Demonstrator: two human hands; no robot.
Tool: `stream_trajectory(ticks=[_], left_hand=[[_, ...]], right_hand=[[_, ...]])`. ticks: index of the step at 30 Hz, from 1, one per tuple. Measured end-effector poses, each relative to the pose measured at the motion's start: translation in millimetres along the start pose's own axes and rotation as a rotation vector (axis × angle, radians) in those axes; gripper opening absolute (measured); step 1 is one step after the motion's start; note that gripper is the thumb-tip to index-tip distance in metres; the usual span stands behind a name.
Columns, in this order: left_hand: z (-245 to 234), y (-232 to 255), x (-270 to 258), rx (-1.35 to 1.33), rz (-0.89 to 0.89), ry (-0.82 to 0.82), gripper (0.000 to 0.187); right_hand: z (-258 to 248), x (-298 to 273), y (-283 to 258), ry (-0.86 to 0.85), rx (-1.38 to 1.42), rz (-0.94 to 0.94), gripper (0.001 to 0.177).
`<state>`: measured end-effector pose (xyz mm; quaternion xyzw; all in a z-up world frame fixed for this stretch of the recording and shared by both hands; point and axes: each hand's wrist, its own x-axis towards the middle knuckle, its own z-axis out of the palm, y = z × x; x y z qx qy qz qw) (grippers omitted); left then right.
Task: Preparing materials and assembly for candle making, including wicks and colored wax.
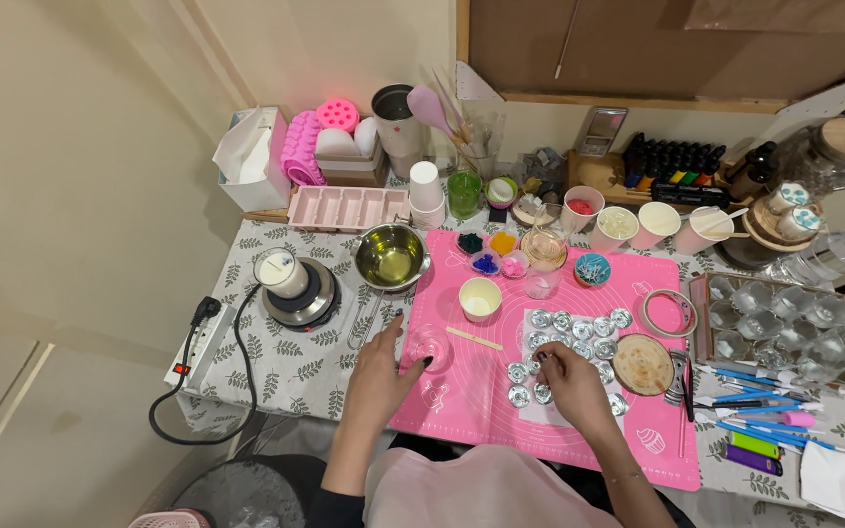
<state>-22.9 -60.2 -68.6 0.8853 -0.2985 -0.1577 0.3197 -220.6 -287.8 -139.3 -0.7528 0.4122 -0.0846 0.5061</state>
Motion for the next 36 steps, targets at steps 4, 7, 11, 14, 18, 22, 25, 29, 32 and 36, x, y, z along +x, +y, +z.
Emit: stream_trajectory(ticks=[4, 7, 11, 14, 18, 22, 25, 29, 32, 36], left_hand=[[4, -4, 1, 0.022, -0.02, 0.01, 0.07], [5, -11, 4, -0.006, -0.029, 0.022, 0.067], [3, -14, 5, -0.012, -0.026, 0.031, 0.066], [-1, -13, 6, 0.004, -0.033, 0.023, 0.065], [-3, -11, 8, 0.02, -0.063, -0.022, 0.067], [-8, -6, 5, 0.038, -0.004, -0.089, 0.078], [-11, -1, 1, 0.06, 0.052, -0.13, 0.085], [-9, -11, 1, 0.036, 0.042, -0.136, 0.087], [-9, -21, 0, 0.046, 0.019, -0.134, 0.085], [-14, -26, -2, 0.049, -0.032, -0.148, 0.085]], right_hand=[[-1, 0, 0, 0.017, -0.076, 0.03, 0.027], [-2, 1, 5, 0.007, -0.068, 0.065, 0.044], [-1, -4, -7, 0.032, 0.027, 0.128, 0.055], [0, -3, -8, 0.062, 0.126, 0.087, 0.045], [3, -3, -8, 0.029, 0.097, 0.106, 0.036], [4, -6, -13, 0.009, 0.076, 0.124, 0.032], [4, -9, -16, 0.019, 0.015, 0.115, 0.029], [11, -4, -13, -0.014, 0.058, 0.146, 0.03], [14, -2, -13, -0.002, 0.031, 0.095, 0.031], [16, -2, -15, -0.008, -0.031, 0.101, 0.03]])
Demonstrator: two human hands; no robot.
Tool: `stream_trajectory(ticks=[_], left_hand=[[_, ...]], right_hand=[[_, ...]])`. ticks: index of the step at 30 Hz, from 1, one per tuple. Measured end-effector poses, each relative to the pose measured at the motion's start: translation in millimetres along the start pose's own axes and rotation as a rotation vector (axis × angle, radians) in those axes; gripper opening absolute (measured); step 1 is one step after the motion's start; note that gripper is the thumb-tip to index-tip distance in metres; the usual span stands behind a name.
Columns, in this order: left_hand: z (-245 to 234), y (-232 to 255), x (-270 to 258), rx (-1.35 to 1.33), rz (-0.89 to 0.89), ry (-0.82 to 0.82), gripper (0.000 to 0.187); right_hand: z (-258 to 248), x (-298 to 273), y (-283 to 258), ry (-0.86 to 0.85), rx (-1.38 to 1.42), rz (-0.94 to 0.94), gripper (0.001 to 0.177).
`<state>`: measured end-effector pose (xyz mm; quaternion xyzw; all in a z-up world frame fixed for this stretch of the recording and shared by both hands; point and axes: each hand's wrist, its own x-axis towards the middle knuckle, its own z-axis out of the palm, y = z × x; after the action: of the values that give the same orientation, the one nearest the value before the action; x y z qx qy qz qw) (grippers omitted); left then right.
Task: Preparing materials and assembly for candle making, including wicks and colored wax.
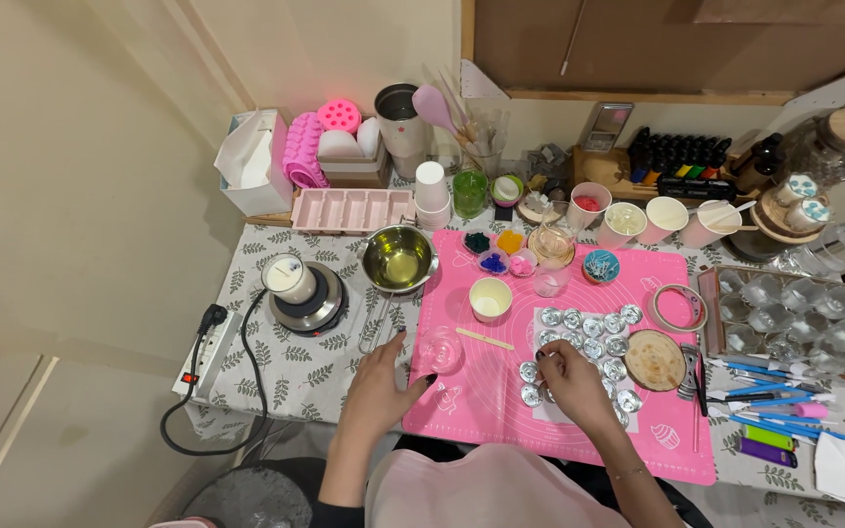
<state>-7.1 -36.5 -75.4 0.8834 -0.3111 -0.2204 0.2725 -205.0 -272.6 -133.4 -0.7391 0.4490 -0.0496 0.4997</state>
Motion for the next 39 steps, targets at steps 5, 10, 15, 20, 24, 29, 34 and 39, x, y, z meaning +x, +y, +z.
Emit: stream_trajectory(ticks=[5, 10, 15, 20, 24, 29, 34, 39], left_hand=[[-3, -2, -2, -0.022, -0.004, 0.012, 0.09], [-7, 5, -4, -0.076, -0.006, -0.009, 0.094], [-6, 0, -5, -0.074, 0.013, 0.005, 0.092], [-10, -7, -4, -0.185, -0.025, 0.014, 0.081], [-5, -34, 1, -0.201, 0.036, 0.107, 0.041], [-23, -19, 7, -0.168, 0.151, 0.039, 0.024], [-45, 15, 34, -0.133, 0.011, -0.108, 0.047], [-41, 8, 71, -0.074, 0.273, -0.11, 0.052]], right_hand=[[0, 0, -4, -0.005, -0.003, -0.021, 0.029], [3, 1, 0, 0.03, 0.006, -0.043, 0.025], [10, 3, 0, 0.066, -0.005, -0.058, 0.027], [25, 2, -10, 0.033, -0.086, 0.072, 0.04], [40, 15, 21, 0.024, -0.007, -0.037, 0.037], [39, 14, 32, 0.161, 0.273, -0.214, 0.022], [31, 12, 34, 0.329, 0.282, -0.049, 0.018], [39, 1, 45, 0.409, 0.301, 0.096, 0.019]])
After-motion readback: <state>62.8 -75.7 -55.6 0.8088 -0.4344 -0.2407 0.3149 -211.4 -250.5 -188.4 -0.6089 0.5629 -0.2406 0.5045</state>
